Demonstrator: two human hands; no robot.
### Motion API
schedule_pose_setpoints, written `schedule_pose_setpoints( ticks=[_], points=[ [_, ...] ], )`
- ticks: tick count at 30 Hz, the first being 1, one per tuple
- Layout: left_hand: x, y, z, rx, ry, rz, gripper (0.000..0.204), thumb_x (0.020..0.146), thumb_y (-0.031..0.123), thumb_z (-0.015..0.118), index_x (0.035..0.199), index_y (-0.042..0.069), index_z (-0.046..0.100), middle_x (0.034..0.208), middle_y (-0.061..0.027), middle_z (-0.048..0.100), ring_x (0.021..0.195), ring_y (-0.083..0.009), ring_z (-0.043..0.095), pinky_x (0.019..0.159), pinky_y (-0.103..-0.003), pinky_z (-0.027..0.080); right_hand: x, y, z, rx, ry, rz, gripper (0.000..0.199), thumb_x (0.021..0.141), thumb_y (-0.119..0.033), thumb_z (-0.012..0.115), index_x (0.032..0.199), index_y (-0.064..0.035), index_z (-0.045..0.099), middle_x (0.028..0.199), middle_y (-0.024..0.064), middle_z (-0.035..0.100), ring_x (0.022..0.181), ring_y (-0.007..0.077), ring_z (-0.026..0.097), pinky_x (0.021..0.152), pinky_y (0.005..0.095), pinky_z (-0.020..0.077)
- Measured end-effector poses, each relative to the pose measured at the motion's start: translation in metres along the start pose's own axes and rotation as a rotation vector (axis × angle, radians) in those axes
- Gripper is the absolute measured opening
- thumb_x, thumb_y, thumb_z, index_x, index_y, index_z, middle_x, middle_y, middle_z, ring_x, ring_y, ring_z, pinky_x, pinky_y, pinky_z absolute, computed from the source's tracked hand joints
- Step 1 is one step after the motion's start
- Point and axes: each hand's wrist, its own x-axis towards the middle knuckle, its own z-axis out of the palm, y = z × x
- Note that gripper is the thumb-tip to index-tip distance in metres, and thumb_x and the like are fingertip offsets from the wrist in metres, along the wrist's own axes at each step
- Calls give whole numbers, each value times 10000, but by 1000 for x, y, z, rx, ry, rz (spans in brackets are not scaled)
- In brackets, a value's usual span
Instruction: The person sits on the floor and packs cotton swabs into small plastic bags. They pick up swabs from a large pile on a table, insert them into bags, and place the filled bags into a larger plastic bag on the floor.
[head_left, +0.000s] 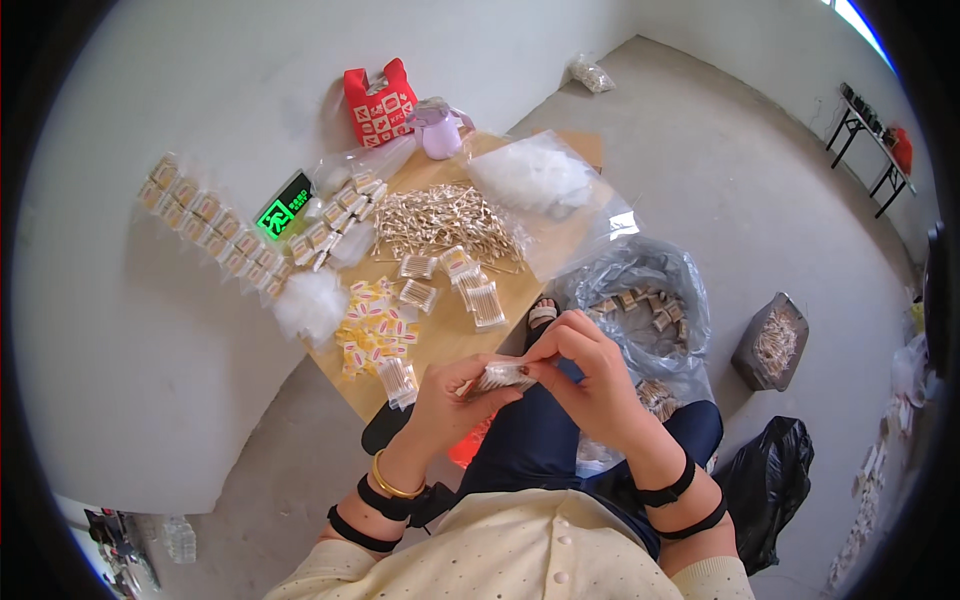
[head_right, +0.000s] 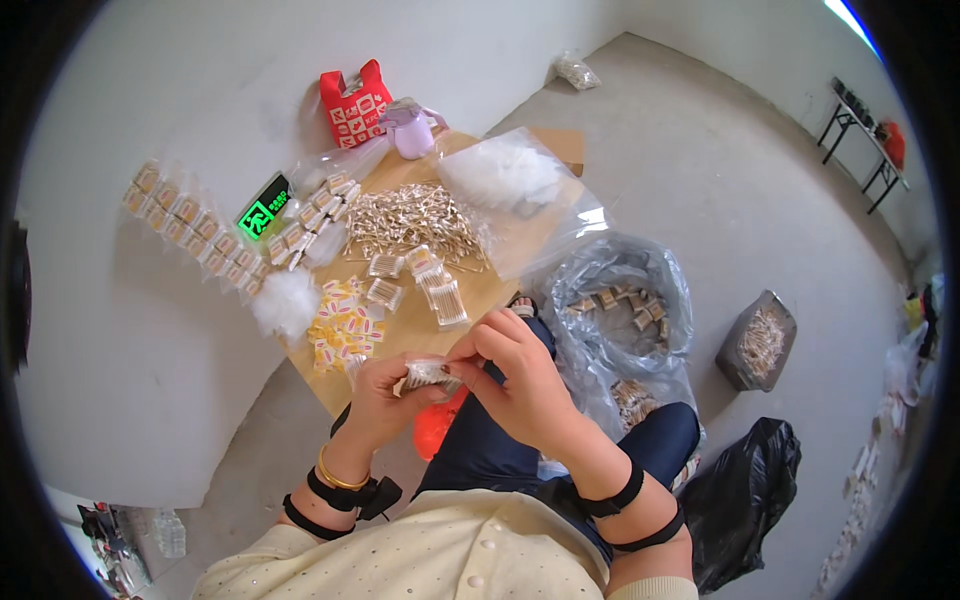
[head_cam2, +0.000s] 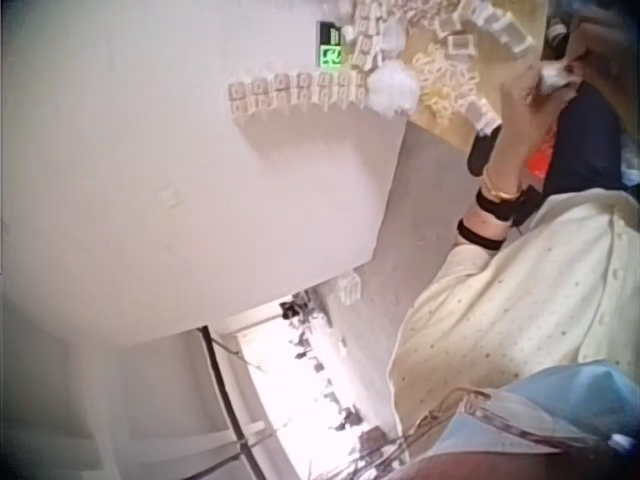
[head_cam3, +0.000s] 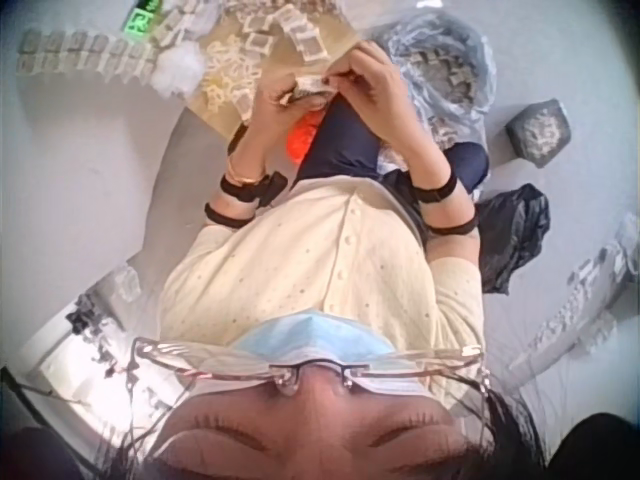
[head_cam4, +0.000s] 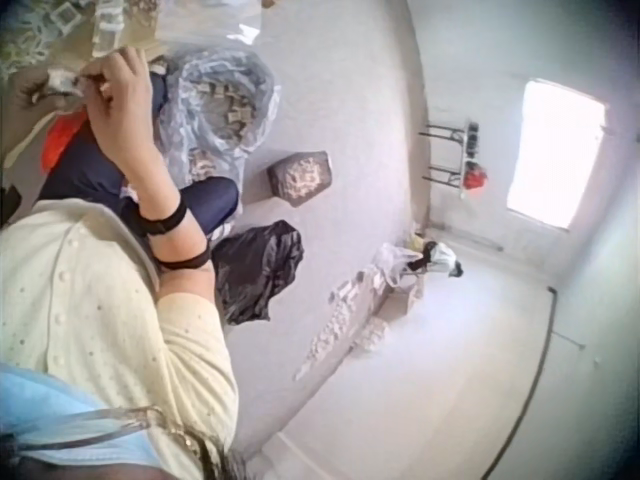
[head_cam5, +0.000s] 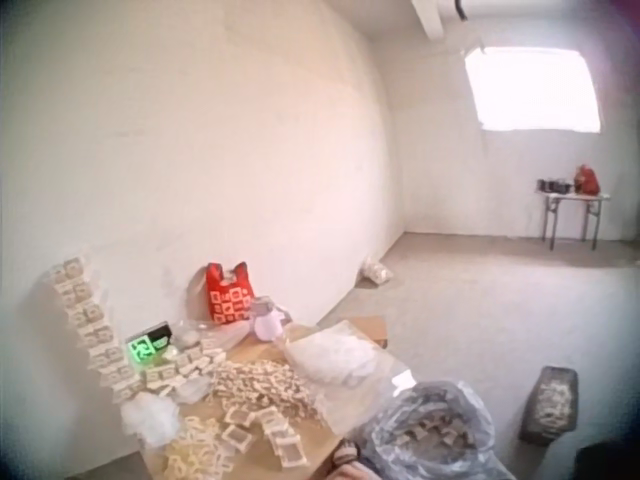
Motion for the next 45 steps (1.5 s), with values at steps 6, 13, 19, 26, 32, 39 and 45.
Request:
schedule_pose_setpoints(
  ticks=[6, 13, 19, 26, 32, 39, 45],
  points=[
    [8, 18, -4, -74, -37, -119, 221, 849, 104, 759, 1046, 18, 707, 775, 21, 676, 711, -27, 554, 653, -216, 462, 4, -4, -1, 66, -80, 55, 147, 876, -32, 663, 949, -13, 537, 813, 89, 539, 722, 245, 532, 660, 329, 456],
    [15, 8, -4, -509, 69, -130, 260, 860, 70, 743, 1098, 6, 661, 916, 7, 676, 834, -38, 594, 725, -191, 485, 4, 11, 8, 237, 60, 166, 106, 943, -48, 593, 929, -4, 497, 801, 84, 574, 713, 151, 538, 672, 292, 458],
    [16, -3, -8, -807, 303, -135, 270, 852, 16, 730, 1108, -2, 649, 1008, -26, 683, 914, -78, 625, 820, -237, 508, -5, 22, 18, 410, 12, 117, 119, 940, -35, 609, 1016, 16, 533, 884, 74, 621, 833, 127, 617, 763, 275, 488],
    [20, 31, -13, 86, 222, 295, 301, 785, 36, 780, 1070, 42, 684, 974, -41, 672, 863, -128, 635, 742, -263, 511, 8, 1, 1, 169, -72, 39, 310, 843, -38, 694, 1140, -21, 609, 989, 88, 663, 944, 226, 626, 825, 327, 492],
    [17, 63, -6, 213, 242, 364, 320, 690, 51, 832, 987, 108, 729, 949, -65, 669, 832, -200, 637, 703, -290, 507, 6, -8, -8, -29, -119, -101, 400, 747, -16, 725, 1137, -31, 635, 1073, 117, 671, 969, 292, 631, 840, 372, 495],
    [13, 63, -9, 316, 261, 499, 299, 678, 81, 837, 953, 124, 727, 904, -23, 675, 810, -190, 632, 685, -294, 491, 10, -24, -11, -25, 10, -191, 389, 715, -59, 759, 1094, -55, 670, 1064, 88, 670, 941, 273, 617, 820, 368, 485],
    [13, 62, -13, 377, 240, 507, 266, 676, 137, 845, 908, 126, 716, 890, -14, 679, 784, -178, 627, 650, -292, 472, 7, -26, -19, -86, 30, -337, 363, 698, -81, 776, 1053, -76, 696, 1023, 56, 677, 916, 250, 603, 806, 355, 477]
  ],
)
